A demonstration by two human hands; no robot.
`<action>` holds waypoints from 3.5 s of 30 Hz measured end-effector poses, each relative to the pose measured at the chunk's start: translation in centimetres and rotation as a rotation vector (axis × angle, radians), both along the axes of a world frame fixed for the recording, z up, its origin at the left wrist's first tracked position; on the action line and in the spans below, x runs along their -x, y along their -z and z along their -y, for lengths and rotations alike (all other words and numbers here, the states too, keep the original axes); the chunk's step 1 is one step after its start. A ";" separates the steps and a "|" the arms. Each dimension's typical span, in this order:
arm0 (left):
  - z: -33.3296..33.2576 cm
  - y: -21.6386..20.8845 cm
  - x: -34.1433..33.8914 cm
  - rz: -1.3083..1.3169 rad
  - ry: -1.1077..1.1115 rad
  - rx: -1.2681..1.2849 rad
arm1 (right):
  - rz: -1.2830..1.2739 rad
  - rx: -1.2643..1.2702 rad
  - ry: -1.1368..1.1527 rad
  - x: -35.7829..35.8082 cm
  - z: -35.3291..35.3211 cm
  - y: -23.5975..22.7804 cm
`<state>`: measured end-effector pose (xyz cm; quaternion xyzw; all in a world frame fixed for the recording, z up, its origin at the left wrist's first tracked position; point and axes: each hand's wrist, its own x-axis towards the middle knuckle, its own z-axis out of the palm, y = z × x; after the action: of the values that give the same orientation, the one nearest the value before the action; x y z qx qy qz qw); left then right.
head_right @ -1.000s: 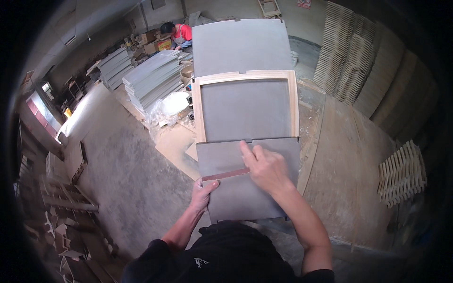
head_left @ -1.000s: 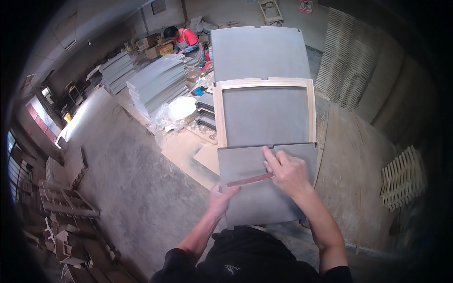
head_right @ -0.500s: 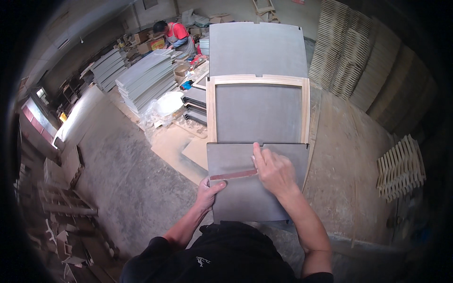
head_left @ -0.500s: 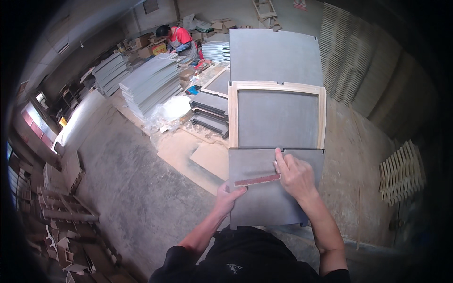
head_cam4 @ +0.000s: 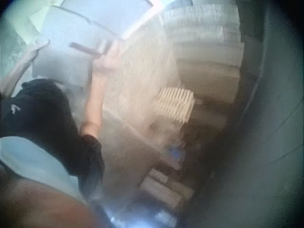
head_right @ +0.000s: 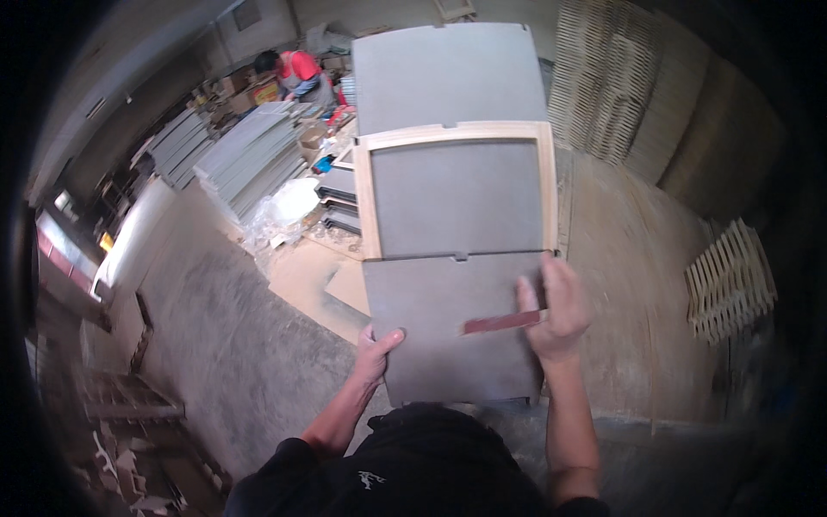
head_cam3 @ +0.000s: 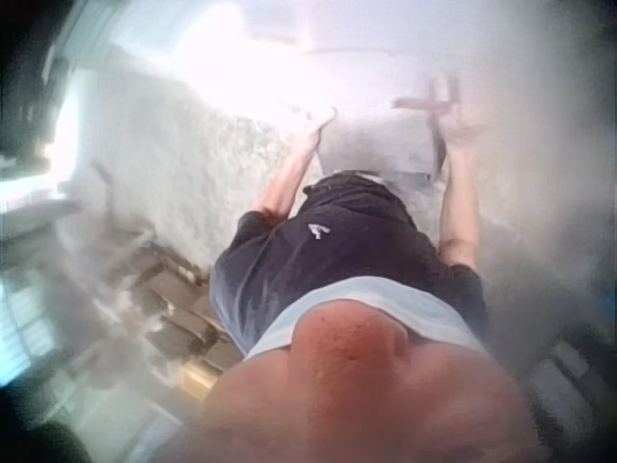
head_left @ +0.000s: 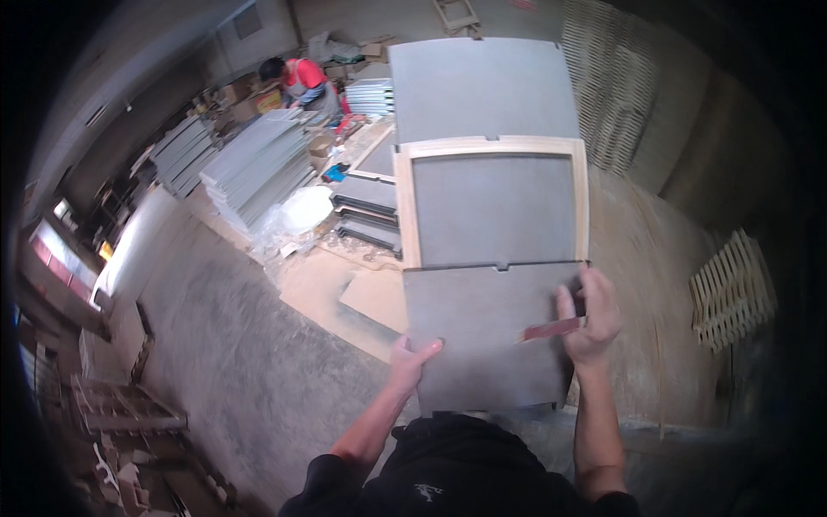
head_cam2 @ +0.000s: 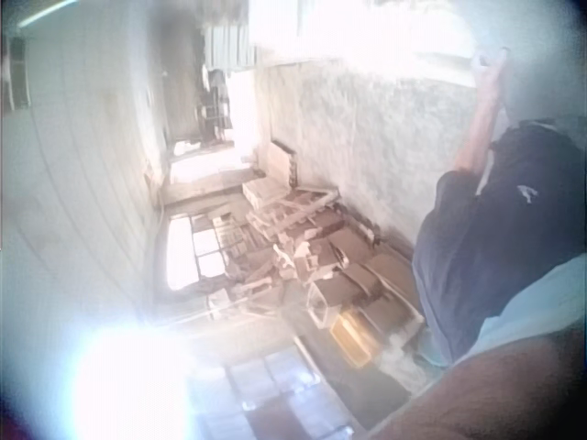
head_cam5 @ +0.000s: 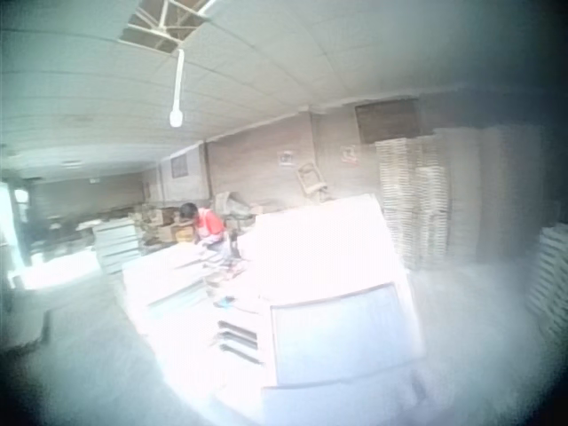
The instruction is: The person repeatedly picks up rectangular panels, inserts a thin metal rod into a slot on the panel, and places the panel on a growing stack. The person handles the panels one at a time and uses a small metal rod as a tool.
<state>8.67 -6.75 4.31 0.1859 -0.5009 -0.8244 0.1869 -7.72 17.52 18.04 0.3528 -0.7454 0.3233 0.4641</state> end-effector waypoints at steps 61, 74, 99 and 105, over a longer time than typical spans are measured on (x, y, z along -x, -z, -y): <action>3.8 -0.5 6.4 -0.141 0.578 0.250 | 0.958 1.086 -0.858 6.4 -11.0 -9.4; 1.9 1.2 12.4 -0.148 0.535 0.446 | 0.624 1.058 -0.545 0.8 -12.1 -6.0; -5.9 -5.2 14.6 -0.167 0.660 0.708 | 0.361 1.045 -0.091 -6.9 -18.0 -3.6; -5.1 -4.8 12.7 -0.330 0.461 1.171 | 0.148 1.205 0.060 -5.5 -20.4 -2.1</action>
<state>-4.08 -1.64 9.10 -0.1881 -0.8591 -0.4517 0.1500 -2.26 37.94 20.15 -0.0166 -0.4712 0.6987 0.5381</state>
